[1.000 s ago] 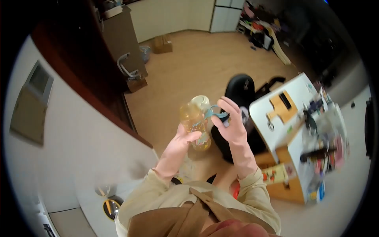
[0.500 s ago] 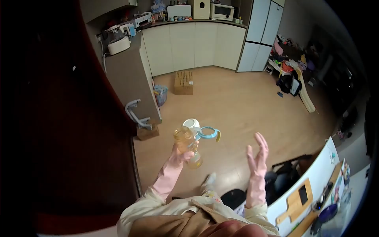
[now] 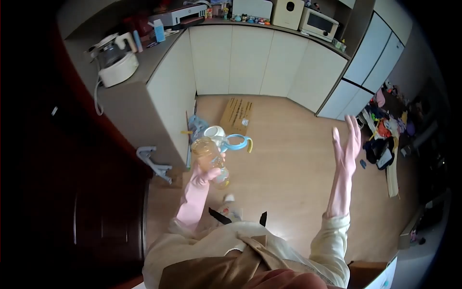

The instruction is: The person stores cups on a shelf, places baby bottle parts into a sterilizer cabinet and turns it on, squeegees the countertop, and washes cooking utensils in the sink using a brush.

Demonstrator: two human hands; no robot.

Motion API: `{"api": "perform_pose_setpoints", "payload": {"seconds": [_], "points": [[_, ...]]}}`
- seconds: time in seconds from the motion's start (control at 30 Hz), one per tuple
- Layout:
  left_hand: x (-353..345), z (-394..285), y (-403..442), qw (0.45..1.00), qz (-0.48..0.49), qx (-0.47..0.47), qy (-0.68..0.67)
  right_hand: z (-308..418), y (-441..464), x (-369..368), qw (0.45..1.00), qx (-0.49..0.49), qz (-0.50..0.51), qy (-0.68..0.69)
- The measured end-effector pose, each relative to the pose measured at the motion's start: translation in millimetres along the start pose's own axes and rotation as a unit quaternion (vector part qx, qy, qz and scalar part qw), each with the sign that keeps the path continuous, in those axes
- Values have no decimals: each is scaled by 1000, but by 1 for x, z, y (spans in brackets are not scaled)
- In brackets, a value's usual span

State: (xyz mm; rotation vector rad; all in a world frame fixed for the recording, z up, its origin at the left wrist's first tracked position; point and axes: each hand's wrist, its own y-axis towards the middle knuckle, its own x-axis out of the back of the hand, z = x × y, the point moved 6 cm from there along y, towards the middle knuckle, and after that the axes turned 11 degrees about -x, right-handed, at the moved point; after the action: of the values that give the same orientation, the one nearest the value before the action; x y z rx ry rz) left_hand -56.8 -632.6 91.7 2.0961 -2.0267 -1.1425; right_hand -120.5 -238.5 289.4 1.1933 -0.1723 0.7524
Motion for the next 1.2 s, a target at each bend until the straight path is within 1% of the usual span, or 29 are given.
{"api": "perform_pose_setpoints", "payload": {"seconds": [0.07, 0.17, 0.23, 0.3, 0.4, 0.43, 0.5, 0.6, 0.63, 0.7, 0.73, 0.77, 0.83, 0.97, 1.0, 1.07, 1.1, 1.17, 1.2], "points": [[13, 36, 53, 1000, -5, -6, 3, -3, 66, -75, 999, 51, -6, -6], [21, 88, 144, 998, -26, -59, 1, -22, 163, -191, 990, 143, 2, 10], [39, 128, 211, 999, 2, -41, 12, -34, 231, -260, 981, 193, 6, -13], [44, 164, 272, 1000, 8, -22, 11, -58, 291, -331, 976, 203, 28, -68], [35, 211, 362, 999, -11, -50, -7, -116, 373, -417, 969, 189, 76, -140], [34, 229, 393, 999, -3, -44, -1, -138, 398, -444, 965, 189, 91, -156], [32, 277, 443, 998, -9, -60, -22, -187, 449, -497, 955, 185, 107, -206], [30, 344, 507, 998, -29, -47, -28, -242, 529, -577, 942, 198, 99, -250], [25, 362, 526, 998, -53, -22, -34, -250, 557, -603, 943, 213, 86, -241], [10, 385, 561, 996, -86, -6, 16, -263, 602, -656, 944, 238, 67, -217], [-3, 392, 580, 994, -101, 4, 40, -256, 634, -682, 943, 254, 72, -203], [-18, 398, 596, 988, -155, 8, 11, -249, 667, -708, 941, 269, 77, -190], [-31, 419, 622, 975, -224, 8, -9, -228, 704, -753, 925, 317, 116, -174], [-38, 444, 679, 959, -282, -6, 8, -187, 776, -852, 902, 398, 106, -130], [-42, 446, 690, 955, -297, -4, 3, -172, 787, -871, 895, 417, 83, -136], [-47, 449, 713, 948, -312, -35, 57, -150, 810, -912, 885, 422, 121, -156], [-48, 451, 721, 943, -318, -47, 85, -149, 818, -934, 882, 431, 111, -158], [-49, 457, 739, 932, -346, -68, 87, -147, 835, -980, 874, 449, 90, -161], [-44, 459, 757, 927, -354, -86, 84, -142, 850, -997, 873, 433, 119, -191]]}}
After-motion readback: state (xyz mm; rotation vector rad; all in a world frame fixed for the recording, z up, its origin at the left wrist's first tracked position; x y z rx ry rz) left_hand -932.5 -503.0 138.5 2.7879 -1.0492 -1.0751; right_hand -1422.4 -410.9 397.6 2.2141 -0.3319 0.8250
